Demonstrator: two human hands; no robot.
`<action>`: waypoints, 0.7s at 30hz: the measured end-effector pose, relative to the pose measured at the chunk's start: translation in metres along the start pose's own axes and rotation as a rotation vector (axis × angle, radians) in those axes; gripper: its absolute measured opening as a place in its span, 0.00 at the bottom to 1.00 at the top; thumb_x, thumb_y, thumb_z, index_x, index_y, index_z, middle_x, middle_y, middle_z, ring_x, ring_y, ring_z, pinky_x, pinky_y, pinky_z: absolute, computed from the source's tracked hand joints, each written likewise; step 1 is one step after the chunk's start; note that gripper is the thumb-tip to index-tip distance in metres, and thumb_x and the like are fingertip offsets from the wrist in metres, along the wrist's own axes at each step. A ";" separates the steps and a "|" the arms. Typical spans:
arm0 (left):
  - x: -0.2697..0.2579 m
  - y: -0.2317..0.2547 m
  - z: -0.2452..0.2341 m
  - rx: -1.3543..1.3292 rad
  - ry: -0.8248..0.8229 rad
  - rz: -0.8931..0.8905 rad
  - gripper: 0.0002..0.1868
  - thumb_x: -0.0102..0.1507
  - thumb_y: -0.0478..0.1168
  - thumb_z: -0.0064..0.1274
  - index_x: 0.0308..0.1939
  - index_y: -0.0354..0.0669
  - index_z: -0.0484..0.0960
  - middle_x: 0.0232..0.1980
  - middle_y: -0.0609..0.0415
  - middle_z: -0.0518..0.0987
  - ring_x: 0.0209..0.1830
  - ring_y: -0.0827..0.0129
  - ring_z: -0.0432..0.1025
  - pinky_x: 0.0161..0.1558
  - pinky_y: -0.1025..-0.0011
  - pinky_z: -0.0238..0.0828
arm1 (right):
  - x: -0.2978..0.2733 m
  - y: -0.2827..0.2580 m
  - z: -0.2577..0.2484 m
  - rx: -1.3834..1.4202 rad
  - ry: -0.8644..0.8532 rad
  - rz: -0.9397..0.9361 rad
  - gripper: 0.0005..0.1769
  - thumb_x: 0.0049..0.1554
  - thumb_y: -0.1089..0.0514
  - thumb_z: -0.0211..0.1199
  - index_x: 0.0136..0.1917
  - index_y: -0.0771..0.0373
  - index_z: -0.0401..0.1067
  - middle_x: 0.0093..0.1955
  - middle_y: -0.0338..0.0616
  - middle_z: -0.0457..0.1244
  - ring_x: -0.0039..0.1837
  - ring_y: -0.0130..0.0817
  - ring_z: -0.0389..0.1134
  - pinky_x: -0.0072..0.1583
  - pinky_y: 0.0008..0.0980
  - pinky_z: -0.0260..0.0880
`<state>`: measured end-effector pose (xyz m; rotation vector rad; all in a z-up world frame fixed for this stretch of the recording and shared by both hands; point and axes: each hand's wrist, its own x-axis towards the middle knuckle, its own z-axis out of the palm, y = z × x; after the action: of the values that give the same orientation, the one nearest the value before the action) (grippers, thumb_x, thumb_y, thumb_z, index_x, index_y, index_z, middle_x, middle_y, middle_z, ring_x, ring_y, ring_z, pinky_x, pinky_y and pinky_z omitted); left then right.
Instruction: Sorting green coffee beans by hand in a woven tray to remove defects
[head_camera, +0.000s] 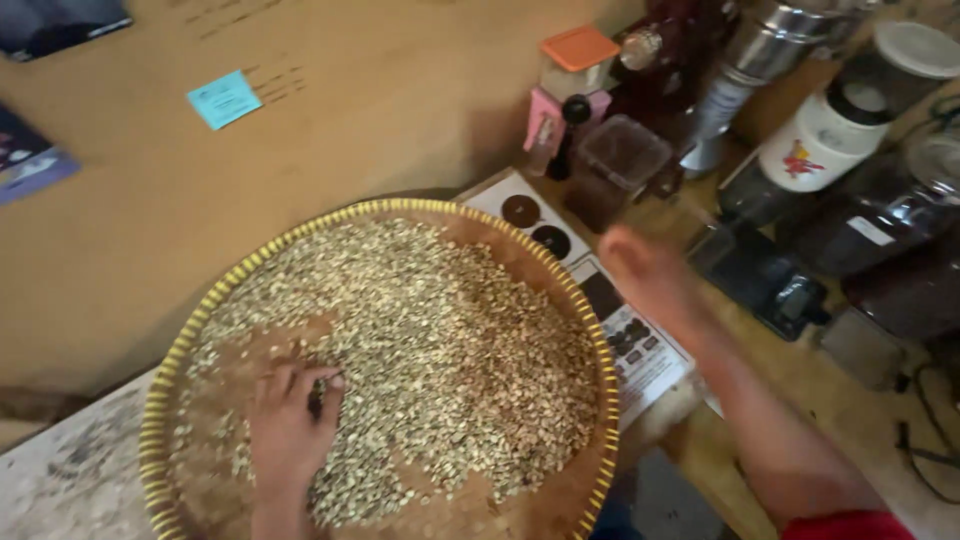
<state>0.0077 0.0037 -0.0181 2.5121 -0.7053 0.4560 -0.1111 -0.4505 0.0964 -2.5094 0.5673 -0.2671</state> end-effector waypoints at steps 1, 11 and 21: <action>0.001 0.000 0.000 -0.008 -0.001 0.012 0.09 0.61 0.49 0.57 0.45 0.61 0.85 0.48 0.56 0.78 0.52 0.50 0.71 0.52 0.50 0.67 | 0.017 0.031 -0.012 -0.003 0.011 0.009 0.06 0.61 0.55 0.51 0.45 0.50 0.69 0.36 0.42 0.64 0.38 0.41 0.64 0.46 0.45 0.60; -0.004 -0.004 0.005 0.045 -0.048 -0.010 0.10 0.63 0.52 0.55 0.46 0.61 0.85 0.51 0.62 0.78 0.54 0.56 0.72 0.52 0.56 0.69 | 0.055 0.064 -0.060 -0.581 -0.225 0.054 0.15 0.61 0.50 0.49 0.48 0.48 0.78 0.47 0.41 0.71 0.49 0.46 0.72 0.48 0.51 0.70; 0.002 0.009 -0.006 -0.056 0.019 -0.067 0.05 0.62 0.49 0.59 0.41 0.62 0.87 0.52 0.61 0.81 0.59 0.56 0.73 0.59 0.59 0.68 | -0.048 -0.015 0.036 0.105 -0.174 -0.567 0.06 0.60 0.50 0.59 0.50 0.47 0.74 0.46 0.33 0.68 0.44 0.33 0.70 0.49 0.34 0.67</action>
<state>0.0029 -0.0004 -0.0095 2.4671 -0.6166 0.4297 -0.1377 -0.4007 0.0711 -2.5067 -0.2334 -0.2714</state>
